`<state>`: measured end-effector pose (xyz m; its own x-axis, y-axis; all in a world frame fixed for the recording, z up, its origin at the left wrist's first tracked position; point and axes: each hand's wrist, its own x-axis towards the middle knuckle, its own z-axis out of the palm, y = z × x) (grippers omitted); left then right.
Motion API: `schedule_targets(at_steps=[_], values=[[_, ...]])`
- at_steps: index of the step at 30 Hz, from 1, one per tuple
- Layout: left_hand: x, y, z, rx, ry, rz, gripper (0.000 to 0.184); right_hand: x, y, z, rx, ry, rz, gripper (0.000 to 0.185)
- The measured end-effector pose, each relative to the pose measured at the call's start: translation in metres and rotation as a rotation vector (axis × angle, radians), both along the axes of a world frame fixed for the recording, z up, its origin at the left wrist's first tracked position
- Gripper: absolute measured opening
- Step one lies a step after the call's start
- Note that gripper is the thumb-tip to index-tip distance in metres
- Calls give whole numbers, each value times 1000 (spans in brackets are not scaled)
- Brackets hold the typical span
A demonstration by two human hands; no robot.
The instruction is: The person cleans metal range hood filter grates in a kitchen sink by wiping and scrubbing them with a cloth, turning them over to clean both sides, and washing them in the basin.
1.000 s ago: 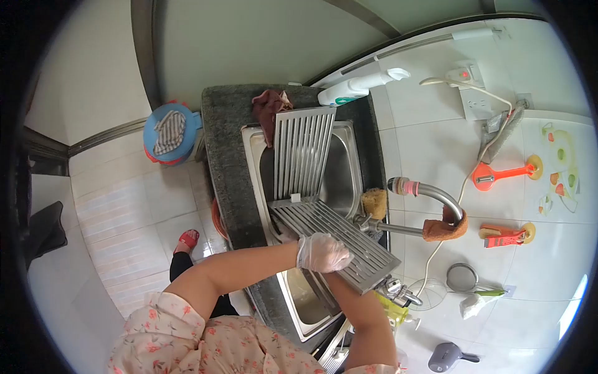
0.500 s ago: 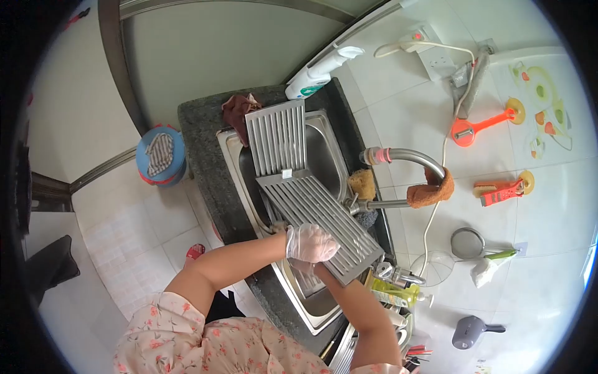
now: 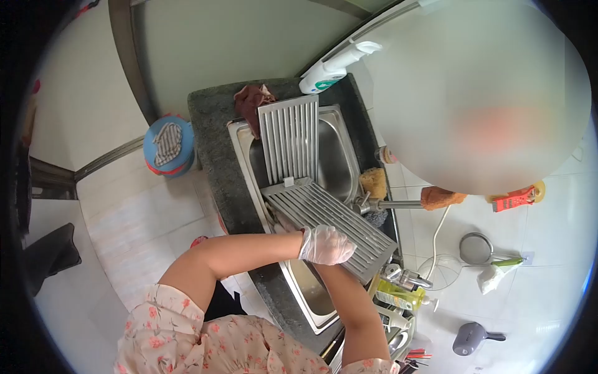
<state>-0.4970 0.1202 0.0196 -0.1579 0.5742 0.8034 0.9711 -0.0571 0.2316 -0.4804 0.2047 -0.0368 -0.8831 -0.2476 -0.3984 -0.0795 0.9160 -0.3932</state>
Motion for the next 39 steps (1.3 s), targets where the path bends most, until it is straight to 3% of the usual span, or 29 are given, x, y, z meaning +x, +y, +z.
schedule_targets(at_steps=[3,4,7,8,11,12,16,17,19,20,23,27,28,32,36,39], values=[[16,14,5,53,58,142,17,40,8,21,-25,-3,-87,41],[15,14,10,70,138,56,17,52,8,25,-42,6,-115,41],[32,10,21,102,56,-51,16,84,2,30,-100,63,-209,41],[44,15,15,6,-33,-114,17,94,-2,31,-126,81,-240,41],[79,19,0,33,-100,-39,19,111,-15,29,-200,148,-294,41],[83,9,8,-114,-149,-91,22,116,-20,29,-231,167,-305,41],[80,0,28,-97,269,-40,26,121,-37,25,-322,261,-315,41],[80,-3,31,-252,227,-117,37,118,-43,25,-344,286,-309,41],[74,-14,48,-512,345,-202,42,116,-55,25,-381,326,-292,41],[71,-13,41,-439,424,-194,51,115,-59,26,-394,338,-288,41],[76,-27,45,-615,497,-185,50,120,-73,28,-432,373,-273,41],[89,-30,50,-899,440,-80,56,123,-81,27,-462,404,-257,41],[91,-27,52,-1022,318,-61,67,123,-77,28,-469,414,-258,41],[94,-9,67,-1109,107,-45,90,125,-57,30,-495,443,-273,42],[86,2,68,-1035,16,-103,97,121,-44,30,-518,467,-283,42],[63,9,65,-1021,-41,-301,100,120,-42,30,-533,491,-287,42]])
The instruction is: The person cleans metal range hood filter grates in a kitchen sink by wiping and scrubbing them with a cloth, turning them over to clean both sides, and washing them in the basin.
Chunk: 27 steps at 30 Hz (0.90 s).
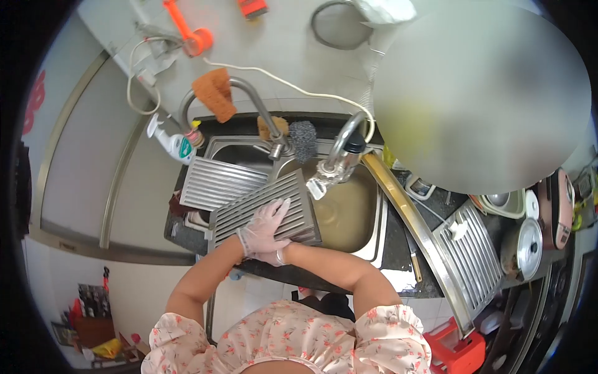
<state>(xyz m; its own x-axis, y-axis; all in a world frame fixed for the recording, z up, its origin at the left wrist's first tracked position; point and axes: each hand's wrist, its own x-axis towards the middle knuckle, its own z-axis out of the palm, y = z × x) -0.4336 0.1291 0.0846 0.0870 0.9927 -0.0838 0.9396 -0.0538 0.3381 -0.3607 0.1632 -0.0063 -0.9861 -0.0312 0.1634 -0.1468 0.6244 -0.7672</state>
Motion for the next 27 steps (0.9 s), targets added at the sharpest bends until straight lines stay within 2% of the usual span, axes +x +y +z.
schedule_targets(at_steps=[1,4,5,8,10,11,14,15,18,19,22,24,25,27], values=[[-6,0,2,3,-10,-72,99,2,0,-1,-5,5,-2,42],[-30,10,-8,-43,-344,-158,91,11,-2,-4,-14,28,-11,42],[-42,21,-13,21,-337,-101,73,16,-4,-6,-16,38,-14,42],[-86,59,-45,79,1,327,52,22,-6,-13,-19,51,-17,42],[-102,82,-59,-143,-101,316,48,16,-1,-15,-24,10,-5,43],[-104,91,-66,-263,-157,303,50,21,2,-5,48,-42,4,43],[-91,104,-89,-198,-262,315,53,14,-11,-27,359,-115,-21,43],[-89,103,-92,-154,-289,389,56,13,-11,-32,355,-188,94,45],[-86,110,-84,-12,-358,587,65,16,-12,-21,439,-219,89,45],[-88,110,-67,-74,-364,587,68,17,-13,-21,529,-191,80,46],[-88,103,-37,29,-706,619,58,26,-21,-30,1177,-11,38,47],[-113,106,-53,163,-699,548,54,30,-27,-41,1154,-29,45,48],[-101,101,-28,151,-870,572,54,26,-34,-46,604,-168,45,56],[-106,100,-21,168,-763,594,55,41,-27,-2,308,-121,-65,58]])
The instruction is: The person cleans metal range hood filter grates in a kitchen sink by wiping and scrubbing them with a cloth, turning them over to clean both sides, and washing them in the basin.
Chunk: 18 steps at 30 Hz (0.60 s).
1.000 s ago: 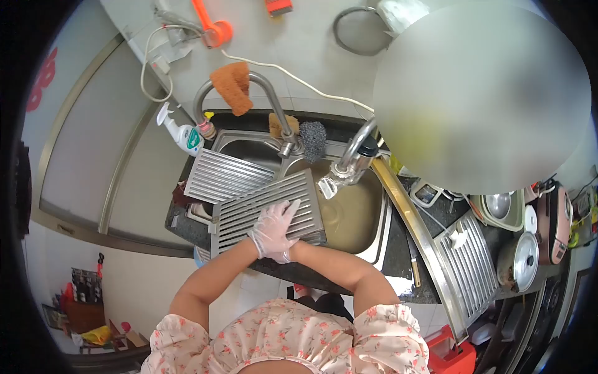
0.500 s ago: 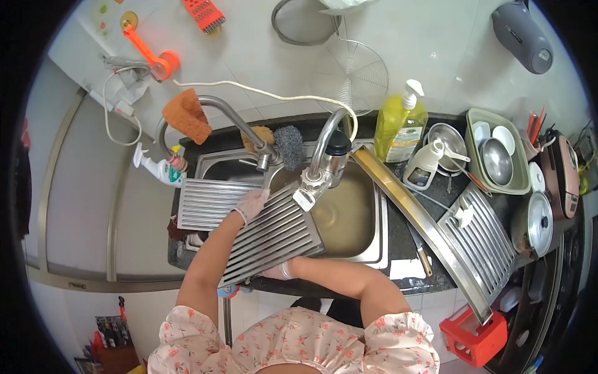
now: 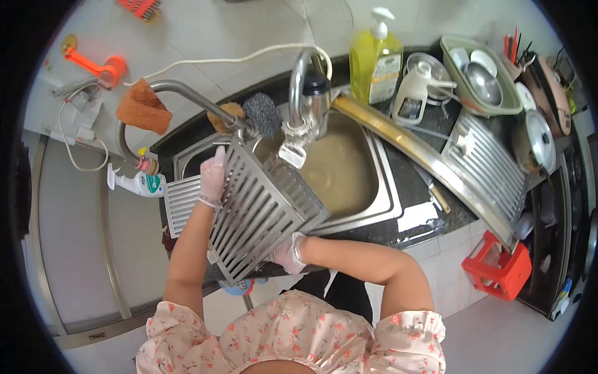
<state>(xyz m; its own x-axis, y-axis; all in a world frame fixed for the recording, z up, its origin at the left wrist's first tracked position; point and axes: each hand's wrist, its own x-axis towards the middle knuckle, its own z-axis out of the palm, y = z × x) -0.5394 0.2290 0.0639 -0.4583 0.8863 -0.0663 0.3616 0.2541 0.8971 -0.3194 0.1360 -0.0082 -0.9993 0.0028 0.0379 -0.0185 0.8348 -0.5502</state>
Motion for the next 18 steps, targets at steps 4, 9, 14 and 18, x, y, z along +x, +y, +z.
schedule_targets(at_steps=[4,9,14,18], values=[[-24,4,-16,25,109,-18,55,2,7,-9,-228,284,-339,37],[-62,12,-19,-187,197,-197,40,-6,5,-22,-57,185,-441,36],[-45,7,-4,-185,-208,-75,35,-14,-15,-41,124,223,-379,52],[-17,6,-23,-44,-2,4,42,-33,-33,-26,194,63,-202,48]])
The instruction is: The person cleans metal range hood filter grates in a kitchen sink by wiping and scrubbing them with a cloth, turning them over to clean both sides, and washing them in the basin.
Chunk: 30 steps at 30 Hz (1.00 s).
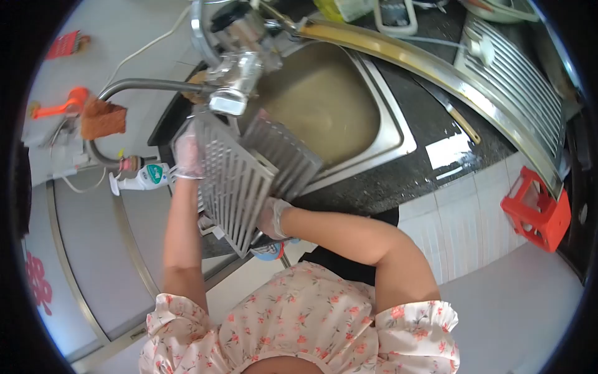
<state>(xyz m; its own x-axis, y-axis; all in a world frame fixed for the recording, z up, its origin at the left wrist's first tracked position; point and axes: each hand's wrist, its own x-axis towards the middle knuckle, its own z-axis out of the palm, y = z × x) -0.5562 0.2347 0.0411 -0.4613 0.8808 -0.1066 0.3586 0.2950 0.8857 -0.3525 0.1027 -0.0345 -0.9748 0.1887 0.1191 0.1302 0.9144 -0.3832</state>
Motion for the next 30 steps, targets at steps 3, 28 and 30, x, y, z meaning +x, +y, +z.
schedule_targets(at_steps=[3,28,30], values=[[27,-2,16,-93,14,113,43,0,0,-9,-226,7,27,47],[26,-3,-10,14,-154,-10,45,0,-1,-18,441,-178,417,39],[28,-5,4,-21,-125,-29,45,34,24,-25,783,-39,340,39]])
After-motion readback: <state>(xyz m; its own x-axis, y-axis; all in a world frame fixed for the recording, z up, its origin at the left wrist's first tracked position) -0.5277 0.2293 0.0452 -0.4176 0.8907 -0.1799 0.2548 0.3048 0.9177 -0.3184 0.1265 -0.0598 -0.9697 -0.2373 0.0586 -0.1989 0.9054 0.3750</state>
